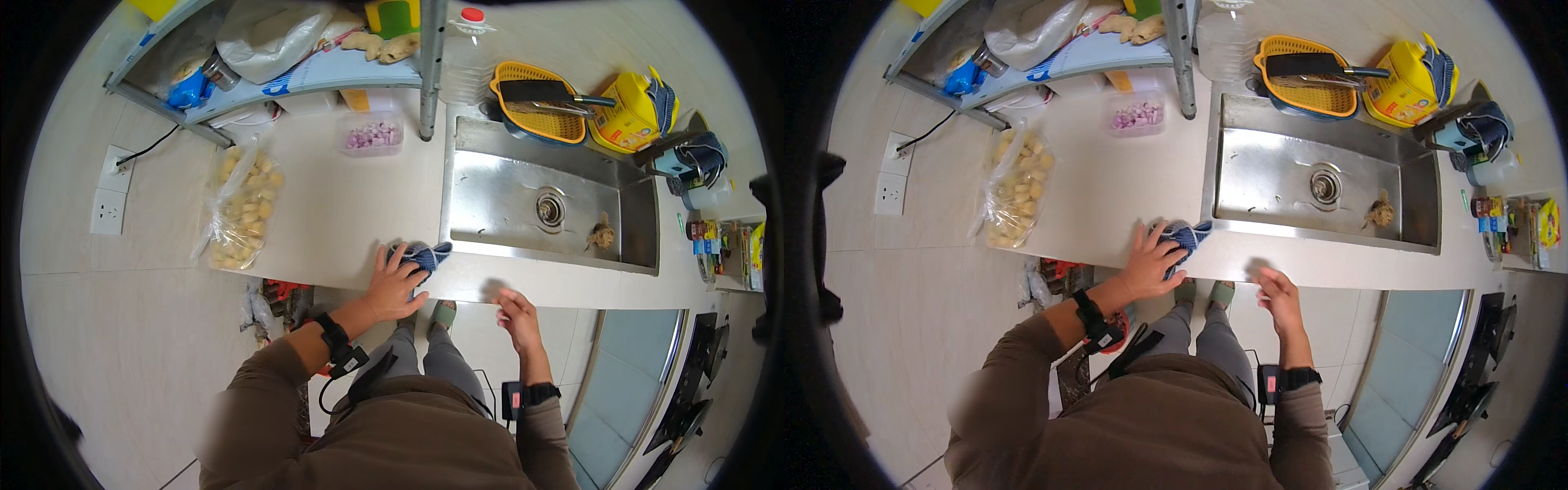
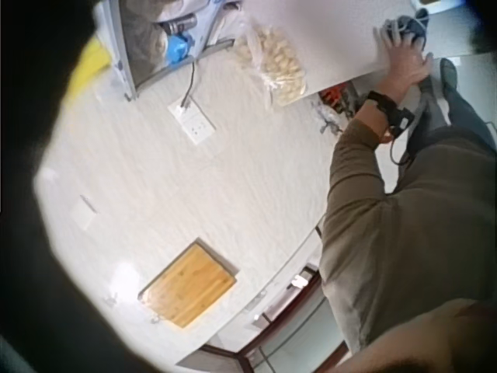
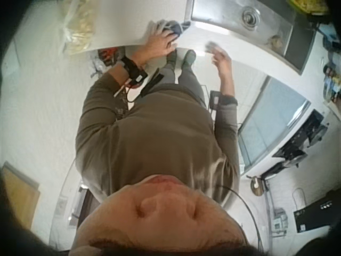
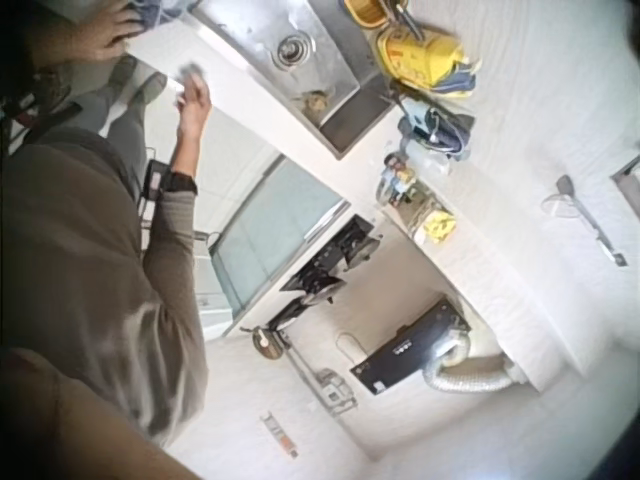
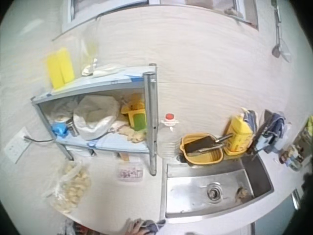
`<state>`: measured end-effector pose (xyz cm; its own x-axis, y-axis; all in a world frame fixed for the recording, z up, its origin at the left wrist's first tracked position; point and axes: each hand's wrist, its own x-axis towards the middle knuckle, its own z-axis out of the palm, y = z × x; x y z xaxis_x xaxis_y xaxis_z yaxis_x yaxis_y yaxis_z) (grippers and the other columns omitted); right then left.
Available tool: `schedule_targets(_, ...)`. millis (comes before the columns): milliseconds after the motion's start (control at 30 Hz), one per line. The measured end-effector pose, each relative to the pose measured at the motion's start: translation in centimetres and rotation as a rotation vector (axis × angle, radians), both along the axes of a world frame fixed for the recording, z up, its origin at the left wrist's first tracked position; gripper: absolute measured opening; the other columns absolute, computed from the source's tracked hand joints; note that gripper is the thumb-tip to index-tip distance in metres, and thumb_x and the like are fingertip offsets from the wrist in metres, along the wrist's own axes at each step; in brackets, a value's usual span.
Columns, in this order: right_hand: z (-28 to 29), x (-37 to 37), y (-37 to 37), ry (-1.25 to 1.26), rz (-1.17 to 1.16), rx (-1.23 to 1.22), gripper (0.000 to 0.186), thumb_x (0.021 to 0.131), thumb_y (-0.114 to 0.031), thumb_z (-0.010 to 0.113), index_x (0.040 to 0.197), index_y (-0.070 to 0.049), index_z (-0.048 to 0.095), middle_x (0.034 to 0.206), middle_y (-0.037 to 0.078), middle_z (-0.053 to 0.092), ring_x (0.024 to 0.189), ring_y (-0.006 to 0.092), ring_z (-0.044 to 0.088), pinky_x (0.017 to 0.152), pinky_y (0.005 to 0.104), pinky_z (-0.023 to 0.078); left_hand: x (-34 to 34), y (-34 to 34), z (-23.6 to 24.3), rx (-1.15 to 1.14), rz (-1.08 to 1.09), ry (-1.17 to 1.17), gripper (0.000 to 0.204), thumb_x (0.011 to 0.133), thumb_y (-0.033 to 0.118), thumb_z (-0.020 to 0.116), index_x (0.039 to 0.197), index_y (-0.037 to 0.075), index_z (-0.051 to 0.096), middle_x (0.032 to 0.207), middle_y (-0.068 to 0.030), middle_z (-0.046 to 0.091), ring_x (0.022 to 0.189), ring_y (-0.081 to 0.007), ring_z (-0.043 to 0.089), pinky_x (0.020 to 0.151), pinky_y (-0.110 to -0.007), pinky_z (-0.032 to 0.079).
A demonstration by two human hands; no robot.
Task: The person separates chopped red onions by hand on a wooden cutting board, then uses a cleaver to transfer them into a plastic container. They wash the cutting board and cleaver at the sink, wipe the counter, and wash a ceramic bowl with a sponge.
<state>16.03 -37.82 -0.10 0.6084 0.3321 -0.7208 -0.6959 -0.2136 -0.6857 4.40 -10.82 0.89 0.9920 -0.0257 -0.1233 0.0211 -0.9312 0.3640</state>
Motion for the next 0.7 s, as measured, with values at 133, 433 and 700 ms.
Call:
schedule_targets(133, -0.2, -3.1, -2.7, 0.049, -0.078, -0.074, 0.025, 0.087, -0.018, 0.058, 0.108, -0.006, 0.060, 0.091, 0.003, 0.064, 0.067, 0.0084, 0.053, 0.058, 0.0210, 0.043, 2.8, 0.6, -3.8, 0.035, -0.264, -0.100, 0.046, 0.091, 0.033, 0.051, 0.132, 0.012, 0.048, 0.141, -0.0082, 0.038, 0.135, -0.0318, 0.025, 0.110, -0.057, 0.009)
schedule_targets(433, 1.1, -8.2, -4.1, 0.061, -0.107, -0.248, 0.025, 0.087, -0.016, 0.056, 0.108, -0.002, 0.058, 0.087, 0.006, 0.065, 0.066, 0.0099, 0.056, 0.057, 0.0228, 0.045, 15.8, 5.2, -7.8, -0.225, 0.045, -0.342, 0.045, 0.091, 0.012, 0.042, 0.135, 0.002, 0.039, 0.140, -0.0164, 0.038, 0.132, -0.0332, 0.031, 0.110, -0.046, 0.023)
schedule_targets(700, 1.1, -11.4, -4.6, 0.130, -0.086, -0.281, 0.027, 0.087, -0.018, 0.057, 0.109, -0.002, 0.059, 0.090, 0.007, 0.066, 0.069, 0.0110, 0.058, 0.059, 0.0233, 0.047, 18.1, 3.7, -8.6, 0.006, -0.116, -0.306, 0.037, 0.093, 0.020, 0.045, 0.124, 0.003, 0.051, 0.135, -0.0101, 0.045, 0.133, -0.0320, 0.030, 0.109, -0.047, 0.024)
